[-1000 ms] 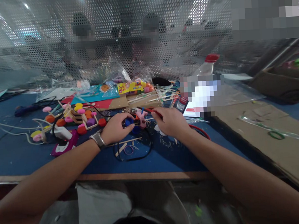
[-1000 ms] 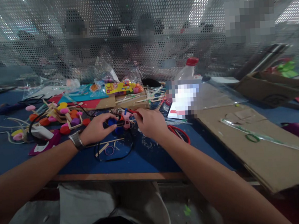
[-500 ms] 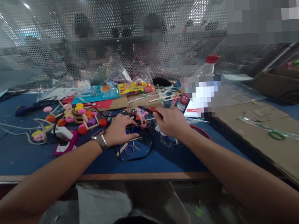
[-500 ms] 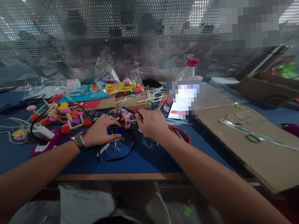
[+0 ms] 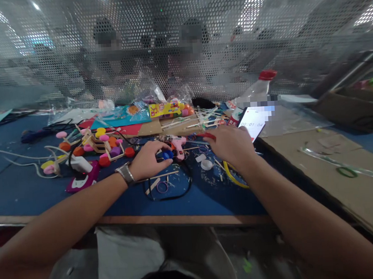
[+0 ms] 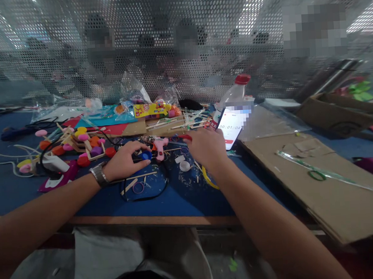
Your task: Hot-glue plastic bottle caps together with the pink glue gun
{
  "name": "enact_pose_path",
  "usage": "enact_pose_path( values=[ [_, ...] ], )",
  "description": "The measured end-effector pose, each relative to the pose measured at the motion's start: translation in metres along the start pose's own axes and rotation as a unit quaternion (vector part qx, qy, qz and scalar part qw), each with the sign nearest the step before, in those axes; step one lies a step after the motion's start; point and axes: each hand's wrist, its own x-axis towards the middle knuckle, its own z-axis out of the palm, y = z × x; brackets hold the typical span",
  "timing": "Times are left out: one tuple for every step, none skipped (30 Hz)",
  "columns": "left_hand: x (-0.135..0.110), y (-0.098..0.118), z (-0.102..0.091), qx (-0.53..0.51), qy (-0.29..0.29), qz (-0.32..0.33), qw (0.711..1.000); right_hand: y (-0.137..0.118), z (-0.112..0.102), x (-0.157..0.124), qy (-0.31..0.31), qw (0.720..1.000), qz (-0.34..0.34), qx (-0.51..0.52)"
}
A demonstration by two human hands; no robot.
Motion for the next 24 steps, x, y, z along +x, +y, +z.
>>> enact_pose_path(
  values=[
    [0.0,0.0,0.0,0.0,0.0,0.001,1.0,0.006,0.0,0.001,-0.004,1.0,0.007,-0.016],
    [0.0,0.0,0.0,0.0,-0.001,0.001,1.0,0.01,0.0,0.001,0.0,1.0,0.008,-0.029],
    [0.0,0.001,0.0,0.001,-0.003,0.001,1.0,0.014,0.0,0.001,0.009,0.999,0.005,-0.041],
    [0.0,0.001,0.0,0.002,-0.005,0.0,1.0,0.017,-0.001,0.0,0.024,0.998,0.001,-0.051],
    [0.0,0.001,0.0,0.003,-0.005,-0.001,1.0,0.018,-0.002,0.0,0.041,0.997,-0.006,-0.061],
    [0.0,0.001,0.0,0.003,-0.004,-0.001,1.0,0.019,-0.002,-0.001,0.055,0.996,-0.011,-0.07],
    [0.0,0.001,0.0,0.001,-0.001,-0.001,1.0,0.018,-0.003,-0.001,0.063,0.995,-0.013,-0.075],
    [0.0,0.001,0.0,-0.002,0.004,-0.002,1.0,0.018,-0.004,-0.001,0.059,0.995,-0.012,-0.076],
    [0.0,0.0,0.0,-0.008,0.009,-0.003,1.0,0.017,-0.004,-0.001,0.045,0.996,-0.005,-0.07],
    [0.001,-0.001,0.0,-0.014,0.013,-0.003,1.0,0.017,-0.004,-0.001,0.027,0.998,0.006,-0.06],
    [0.001,-0.001,0.001,-0.02,0.016,0.0,1.0,0.018,-0.003,0.0,0.011,0.999,0.019,-0.046],
    [0.001,-0.002,0.001,-0.025,0.018,0.005,1.0,0.019,-0.002,0.0,0.001,0.999,0.029,-0.032],
    [0.001,-0.003,0.002,-0.029,0.019,0.011,0.999,0.021,0.0,0.0,0.001,0.999,0.036,-0.019],
    [0.001,-0.004,0.003,-0.031,0.021,0.018,0.999,0.024,0.002,0.001,0.009,0.999,0.039,-0.008],
    [0.001,-0.004,0.003,-0.033,0.023,0.024,0.999,0.027,0.003,0.001,0.019,0.999,0.04,0.0],
    [0.001,-0.005,0.004,-0.033,0.026,0.028,0.999,0.03,0.005,0.002,0.023,0.999,0.042,0.007],
    [0.001,-0.005,0.004,-0.032,0.028,0.029,0.999,0.032,0.006,0.002,0.02,0.999,0.047,0.012],
    [0.001,-0.004,0.004,-0.031,0.031,0.028,0.999,0.034,0.007,0.002,0.013,0.998,0.053,0.017],
    [0.001,-0.004,0.004,-0.03,0.033,0.026,0.999,0.036,0.007,0.002,0.006,0.998,0.057,0.022],
    [0.001,-0.003,0.004,-0.031,0.035,0.022,0.999,0.036,0.006,0.002,0.005,0.998,0.058,0.028],
    [0.001,-0.003,0.004,-0.036,0.036,0.017,0.999,0.036,0.006,0.002,0.012,0.998,0.055,0.036],
    [0.001,-0.002,0.004,-0.046,0.038,0.011,0.998,0.034,0.005,0.002,0.029,0.997,0.05,0.045],
    [0.001,-0.002,0.003,-0.059,0.042,0.004,0.997,0.032,0.004,0.002,0.051,0.996,0.044,0.055],
    [0.001,-0.002,0.003,-0.073,0.047,-0.003,0.996,0.028,0.003,0.003,0.074,0.994,0.034,0.068]
  ],
)
